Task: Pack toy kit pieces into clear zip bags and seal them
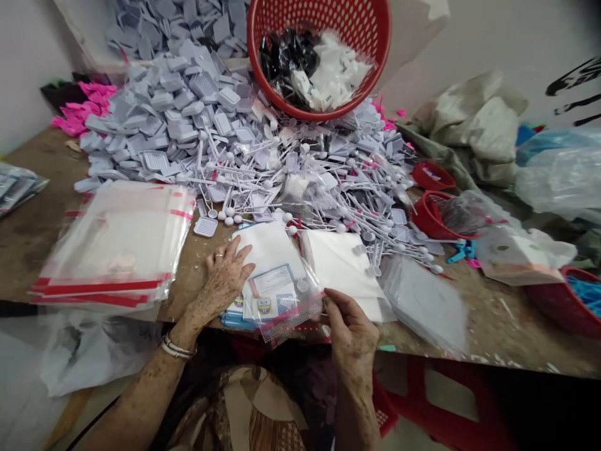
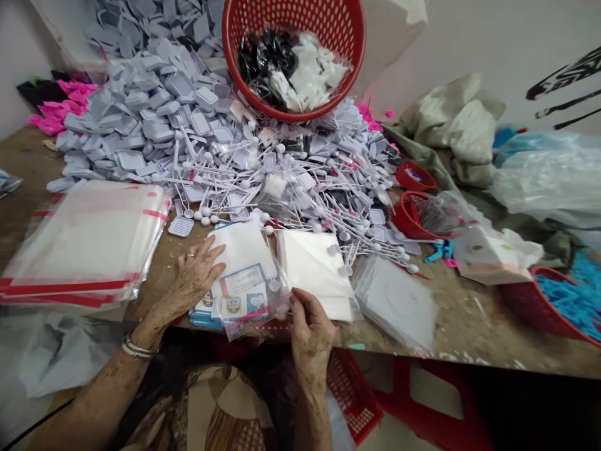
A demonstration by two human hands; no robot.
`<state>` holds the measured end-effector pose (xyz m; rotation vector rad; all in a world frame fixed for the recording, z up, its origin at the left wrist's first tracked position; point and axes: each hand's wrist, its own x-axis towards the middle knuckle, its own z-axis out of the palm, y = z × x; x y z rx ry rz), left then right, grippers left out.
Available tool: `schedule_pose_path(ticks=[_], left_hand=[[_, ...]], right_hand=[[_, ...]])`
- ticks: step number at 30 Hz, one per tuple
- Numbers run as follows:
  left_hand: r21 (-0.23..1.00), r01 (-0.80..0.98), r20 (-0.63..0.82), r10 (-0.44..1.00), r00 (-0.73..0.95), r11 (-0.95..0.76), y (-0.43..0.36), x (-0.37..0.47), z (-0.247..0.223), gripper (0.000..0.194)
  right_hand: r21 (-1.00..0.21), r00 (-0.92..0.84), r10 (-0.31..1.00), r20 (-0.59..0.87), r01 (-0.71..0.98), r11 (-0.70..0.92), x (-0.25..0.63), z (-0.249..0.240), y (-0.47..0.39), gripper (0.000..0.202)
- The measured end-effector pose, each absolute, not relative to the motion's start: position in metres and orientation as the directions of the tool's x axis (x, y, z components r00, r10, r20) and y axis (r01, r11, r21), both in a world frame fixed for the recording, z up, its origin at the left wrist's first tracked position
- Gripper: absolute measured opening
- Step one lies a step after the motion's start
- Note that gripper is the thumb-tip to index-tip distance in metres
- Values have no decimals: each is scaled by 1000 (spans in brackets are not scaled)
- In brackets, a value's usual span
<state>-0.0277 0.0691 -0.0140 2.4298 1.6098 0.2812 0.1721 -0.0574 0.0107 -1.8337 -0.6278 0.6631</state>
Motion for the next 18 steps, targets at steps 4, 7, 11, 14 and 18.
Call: schedule_pose_path(ticks=[4,7,11,14,18], left_hand=[[245,873,39,904,427,-423,67,-27,-21,52],[261,865,20,898,439,-429,62,-29,-21,59],[290,797,151,848,508,-529,36,-31,-10,80],[270,667,280,719,636,-695,10,-27,-1,82],[249,624,385,667,638,-741,-3,-17,2,41]], right_hand=[[-952,657,732,-181,70,-298,163,11,-50,39],[-963,566,796,-212,19,-270,160,8,-48,42],[-966,562,790,-247,-78,-247,161,4,-46,45],[-969,580,777,-245,-142,-200,157,3,-45,45],[-968,589,774,-234,-211,-132,151,7,-46,45]])
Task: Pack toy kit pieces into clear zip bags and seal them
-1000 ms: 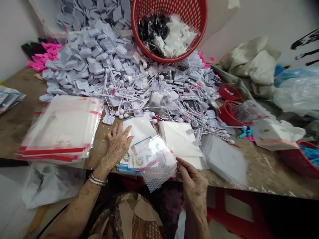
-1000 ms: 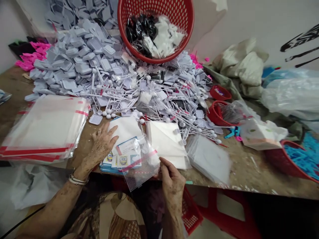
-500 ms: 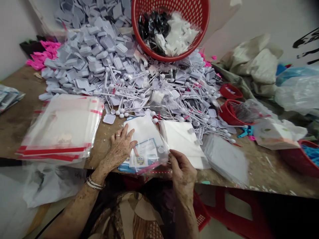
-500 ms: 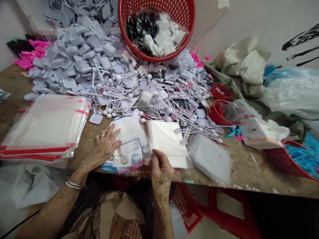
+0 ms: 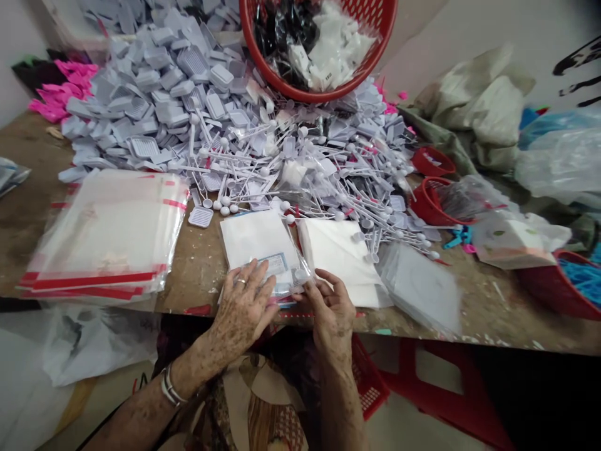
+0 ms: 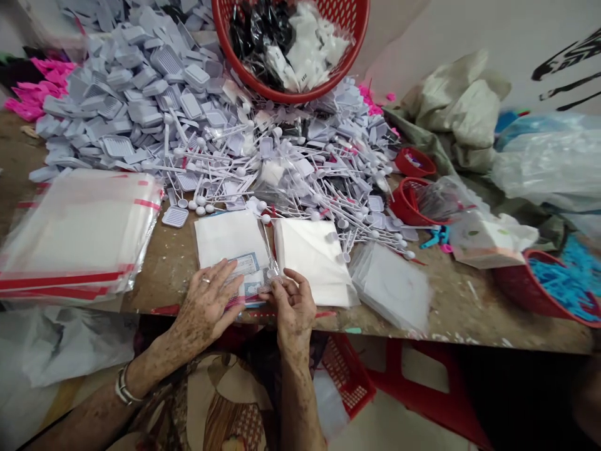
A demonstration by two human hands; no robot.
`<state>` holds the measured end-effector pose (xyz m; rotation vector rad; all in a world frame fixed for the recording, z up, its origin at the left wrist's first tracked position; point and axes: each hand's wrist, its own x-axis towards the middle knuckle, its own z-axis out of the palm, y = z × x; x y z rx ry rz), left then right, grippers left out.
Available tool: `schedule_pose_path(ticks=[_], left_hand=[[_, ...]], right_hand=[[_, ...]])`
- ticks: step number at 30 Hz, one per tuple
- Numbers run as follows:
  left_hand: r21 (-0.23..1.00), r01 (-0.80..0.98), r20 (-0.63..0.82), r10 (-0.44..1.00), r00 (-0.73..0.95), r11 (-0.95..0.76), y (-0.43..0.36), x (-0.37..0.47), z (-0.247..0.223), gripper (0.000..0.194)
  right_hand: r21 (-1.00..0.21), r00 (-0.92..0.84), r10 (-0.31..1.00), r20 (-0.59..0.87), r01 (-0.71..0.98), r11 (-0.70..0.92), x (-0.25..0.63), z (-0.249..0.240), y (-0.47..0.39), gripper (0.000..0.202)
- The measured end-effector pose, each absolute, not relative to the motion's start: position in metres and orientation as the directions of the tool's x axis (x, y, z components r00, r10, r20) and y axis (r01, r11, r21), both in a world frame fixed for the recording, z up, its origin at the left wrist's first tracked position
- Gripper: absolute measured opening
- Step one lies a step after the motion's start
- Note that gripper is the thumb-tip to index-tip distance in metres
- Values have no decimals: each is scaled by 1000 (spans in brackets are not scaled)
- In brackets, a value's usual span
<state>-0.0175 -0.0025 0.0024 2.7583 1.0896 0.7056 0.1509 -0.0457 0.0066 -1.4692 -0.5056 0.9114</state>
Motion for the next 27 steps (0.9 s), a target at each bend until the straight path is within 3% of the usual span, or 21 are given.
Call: schedule_pose_path(ticks=[2,7,10,12,14,19,23,27], left_hand=[[225,632,430,658,619,-741,0,-13,3,31],[102,672,451,636,626,-734,3,-5,5,29],[39,669,446,612,653,-742,2,-2,5,30],[42,660,432,609,665,-750,2,-2,5,29],[77,663,416,628,658,-745,3,-2,5,25],[142,694,359,690,628,-706,6,-4,6,25],[134,718,283,720,633,-684,5,-3,8,26],[112,720,216,724,655,-685,7,-4,11,29]], right_hand=[[-966,569,789,-231,-233,-114,149,9,-49,46],[-961,562,790,-245,-245,-124,138,10,-67,44],[-910,402,837,-370,-337,-240,129,6,-78,35],[-868,279,856,-435,-384,-315,123,2,-82,41],[-869,271,857,-439,-369,-329,121,-2,-82,47],[-942,379,869,-319,-22,-336,123,-7,-76,43],[-894,360,908,-215,302,-331,126,-7,-68,33],[-839,376,917,-130,452,-304,127,-10,-65,29]])
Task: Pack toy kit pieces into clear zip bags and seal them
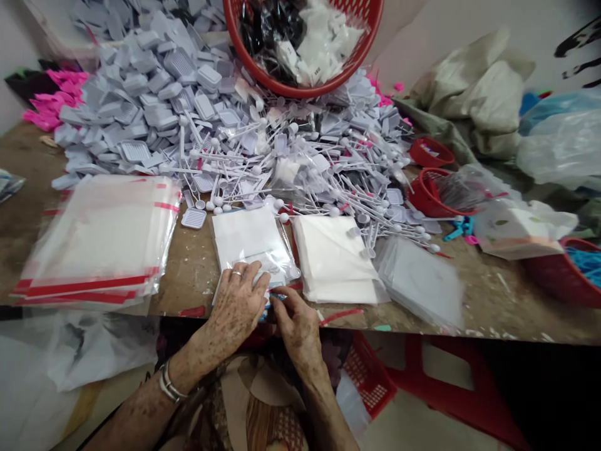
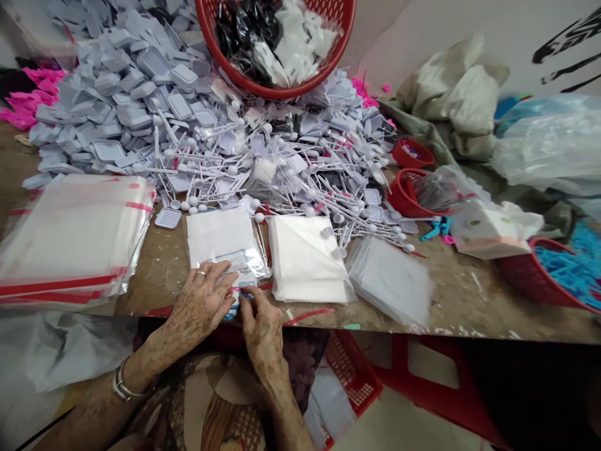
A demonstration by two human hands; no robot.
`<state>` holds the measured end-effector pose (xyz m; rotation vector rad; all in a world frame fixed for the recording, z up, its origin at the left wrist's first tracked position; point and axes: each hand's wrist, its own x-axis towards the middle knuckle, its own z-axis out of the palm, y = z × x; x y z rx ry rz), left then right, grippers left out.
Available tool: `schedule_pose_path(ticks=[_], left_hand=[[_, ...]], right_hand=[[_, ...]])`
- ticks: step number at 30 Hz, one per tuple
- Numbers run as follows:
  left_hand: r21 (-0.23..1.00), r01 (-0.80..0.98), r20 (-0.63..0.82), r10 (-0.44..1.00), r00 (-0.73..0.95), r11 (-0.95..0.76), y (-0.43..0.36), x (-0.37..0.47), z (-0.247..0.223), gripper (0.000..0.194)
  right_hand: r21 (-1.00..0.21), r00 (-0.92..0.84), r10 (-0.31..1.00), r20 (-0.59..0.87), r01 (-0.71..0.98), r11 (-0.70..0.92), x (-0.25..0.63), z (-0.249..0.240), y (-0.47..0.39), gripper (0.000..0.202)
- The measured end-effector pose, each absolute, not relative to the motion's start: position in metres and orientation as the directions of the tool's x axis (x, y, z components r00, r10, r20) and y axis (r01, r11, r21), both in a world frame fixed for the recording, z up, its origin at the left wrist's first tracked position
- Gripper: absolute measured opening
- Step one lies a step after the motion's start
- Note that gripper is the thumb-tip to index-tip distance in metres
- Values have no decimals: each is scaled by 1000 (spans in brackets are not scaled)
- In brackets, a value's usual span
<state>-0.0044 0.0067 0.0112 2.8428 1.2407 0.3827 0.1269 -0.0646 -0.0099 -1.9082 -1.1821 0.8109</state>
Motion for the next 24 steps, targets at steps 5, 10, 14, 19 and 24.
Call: schedule_pose_path(ticks=[5,10,14,19,24], left_hand=[[118,703,167,712,682,-701,10,-7,12,31],[161,693,123,711,692,-702,11,-10,14,37],[188,703,123,726,676,-686,9,-15,14,36],[221,713,148,745,650,-666,13,-24,9,37],[279,694,136,742,656,-664,20,-28,11,32]], right_hand=[[-735,361,933,5,634,-241,126,-12,-65,31],[-493,250,956,153,858,-146,127,-15,-57,33],[-472,211,962,174,875,-107,130,-16,-55,36],[-659,256,964,63,737,-153,128,-11,-53,41],[-767,253,966,-44,611,-196,125,-8,-43,26]])
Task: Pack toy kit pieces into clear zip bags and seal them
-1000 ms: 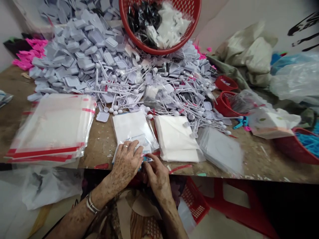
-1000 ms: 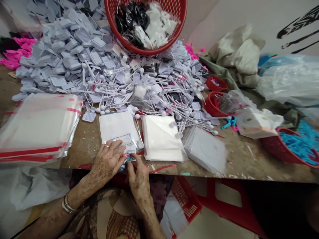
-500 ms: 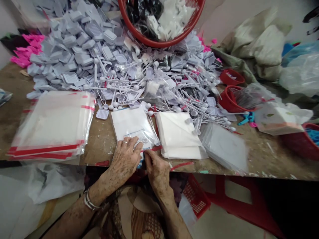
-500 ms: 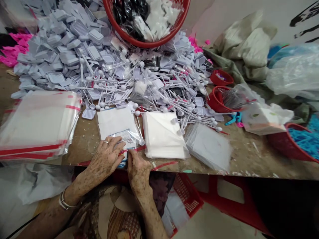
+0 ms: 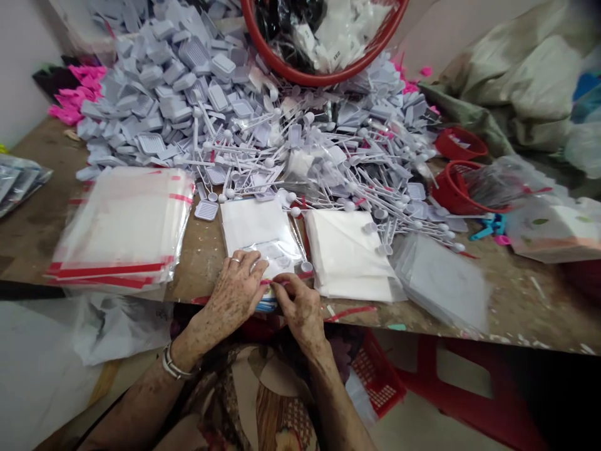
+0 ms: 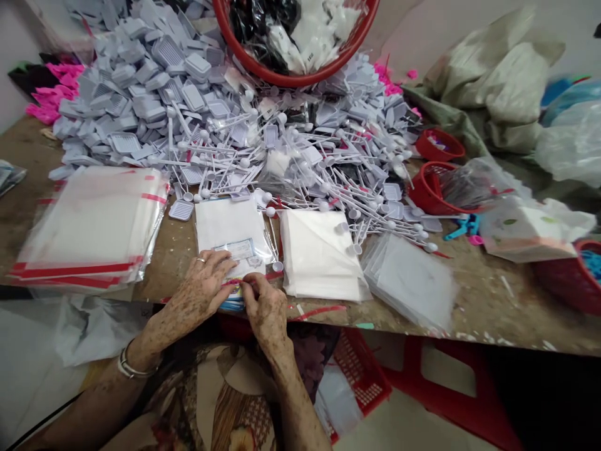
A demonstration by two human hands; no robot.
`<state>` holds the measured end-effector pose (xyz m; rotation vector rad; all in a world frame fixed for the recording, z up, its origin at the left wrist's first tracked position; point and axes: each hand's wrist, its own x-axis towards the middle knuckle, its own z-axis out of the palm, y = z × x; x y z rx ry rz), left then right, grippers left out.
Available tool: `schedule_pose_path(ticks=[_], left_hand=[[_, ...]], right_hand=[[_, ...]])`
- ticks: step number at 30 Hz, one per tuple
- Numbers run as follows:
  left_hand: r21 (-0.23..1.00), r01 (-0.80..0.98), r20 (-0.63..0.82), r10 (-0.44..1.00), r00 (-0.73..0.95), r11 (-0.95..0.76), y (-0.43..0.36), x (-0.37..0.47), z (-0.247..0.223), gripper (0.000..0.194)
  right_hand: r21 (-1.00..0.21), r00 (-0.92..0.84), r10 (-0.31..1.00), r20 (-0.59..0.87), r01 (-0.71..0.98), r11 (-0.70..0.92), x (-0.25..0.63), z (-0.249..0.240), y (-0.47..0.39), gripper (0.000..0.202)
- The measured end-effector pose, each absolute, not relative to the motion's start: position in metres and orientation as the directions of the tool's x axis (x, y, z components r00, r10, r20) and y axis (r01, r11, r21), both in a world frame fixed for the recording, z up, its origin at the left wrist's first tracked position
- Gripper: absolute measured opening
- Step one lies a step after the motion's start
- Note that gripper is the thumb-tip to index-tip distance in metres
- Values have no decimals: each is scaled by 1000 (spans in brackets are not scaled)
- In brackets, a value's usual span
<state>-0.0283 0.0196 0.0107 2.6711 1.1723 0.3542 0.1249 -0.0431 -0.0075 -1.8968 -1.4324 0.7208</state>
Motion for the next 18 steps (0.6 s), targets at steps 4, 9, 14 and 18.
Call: schedule_pose_path(ticks=[4,9,14,18], left_hand=[[287,693,119,743,659,-661,22,-28,16,29],[194,730,136,754,642,-656,20,-28,14,27],[36,769,202,758,620,-638,19,-23,11,26],[8,756,277,728,627,-655,20,-16,10,22]], right_hand=[[-612,88,995,50,790,-39,129,-8,-41,25],[-497,-121,972,203,843,208,136,-8,-48,27],[-451,-178,938,297,840,302,133,-11,-55,28],[-442,-245,911,333,812,380,127,-13,-62,29]])
